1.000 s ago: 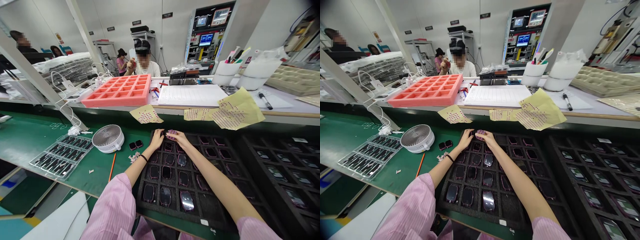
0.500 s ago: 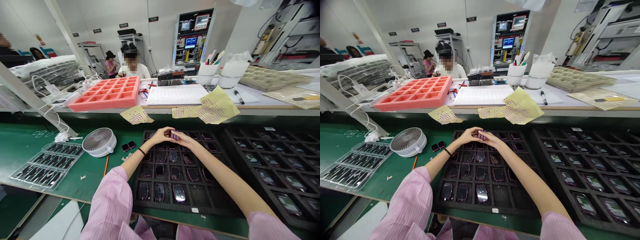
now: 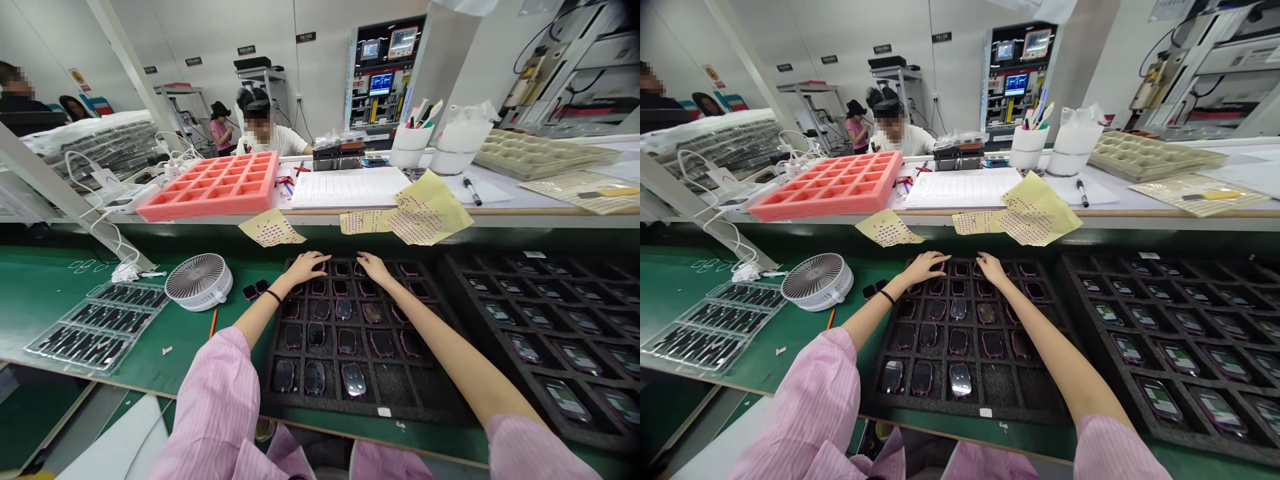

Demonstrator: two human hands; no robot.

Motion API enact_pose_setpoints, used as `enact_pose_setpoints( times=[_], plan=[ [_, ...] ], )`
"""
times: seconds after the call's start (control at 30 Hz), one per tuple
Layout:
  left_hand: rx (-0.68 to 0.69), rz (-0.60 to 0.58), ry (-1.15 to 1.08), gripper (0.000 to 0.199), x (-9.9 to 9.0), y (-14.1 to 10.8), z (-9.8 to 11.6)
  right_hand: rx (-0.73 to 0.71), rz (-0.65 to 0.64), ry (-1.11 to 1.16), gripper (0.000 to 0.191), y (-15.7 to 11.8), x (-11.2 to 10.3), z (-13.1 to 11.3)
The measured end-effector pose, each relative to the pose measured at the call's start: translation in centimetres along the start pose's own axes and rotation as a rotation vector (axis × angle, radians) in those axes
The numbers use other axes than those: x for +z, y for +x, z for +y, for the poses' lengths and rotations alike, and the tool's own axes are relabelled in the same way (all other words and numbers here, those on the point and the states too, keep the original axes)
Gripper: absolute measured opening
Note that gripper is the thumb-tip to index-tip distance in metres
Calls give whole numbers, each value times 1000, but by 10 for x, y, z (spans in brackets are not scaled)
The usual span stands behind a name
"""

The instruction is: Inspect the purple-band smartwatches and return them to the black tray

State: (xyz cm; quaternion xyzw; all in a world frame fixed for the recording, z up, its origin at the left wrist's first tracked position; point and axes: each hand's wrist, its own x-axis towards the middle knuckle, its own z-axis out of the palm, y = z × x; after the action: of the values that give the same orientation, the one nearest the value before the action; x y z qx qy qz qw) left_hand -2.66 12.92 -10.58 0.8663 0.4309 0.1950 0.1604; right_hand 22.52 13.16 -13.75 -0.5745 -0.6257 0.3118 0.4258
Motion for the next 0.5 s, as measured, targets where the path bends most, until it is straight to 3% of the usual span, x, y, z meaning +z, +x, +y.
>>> enact_pose_setpoints(
  times=[0.13,0.3,0.4,0.5],
  plan=[
    [-36,-39,13,36,6,-16,-12,-144,-24,-128,43,-18,8,-3],
    [-118,58,20,47,26,-18,-10,-394,-308,-373,55,-37,25,-4],
    [-237,171,96,53,36,-15,-3,-401,-347,-404,59,-45,27,0],
    [-372,171,121,56,36,-12,1,-421,-368,-421,61,-59,21,3]
  ],
)
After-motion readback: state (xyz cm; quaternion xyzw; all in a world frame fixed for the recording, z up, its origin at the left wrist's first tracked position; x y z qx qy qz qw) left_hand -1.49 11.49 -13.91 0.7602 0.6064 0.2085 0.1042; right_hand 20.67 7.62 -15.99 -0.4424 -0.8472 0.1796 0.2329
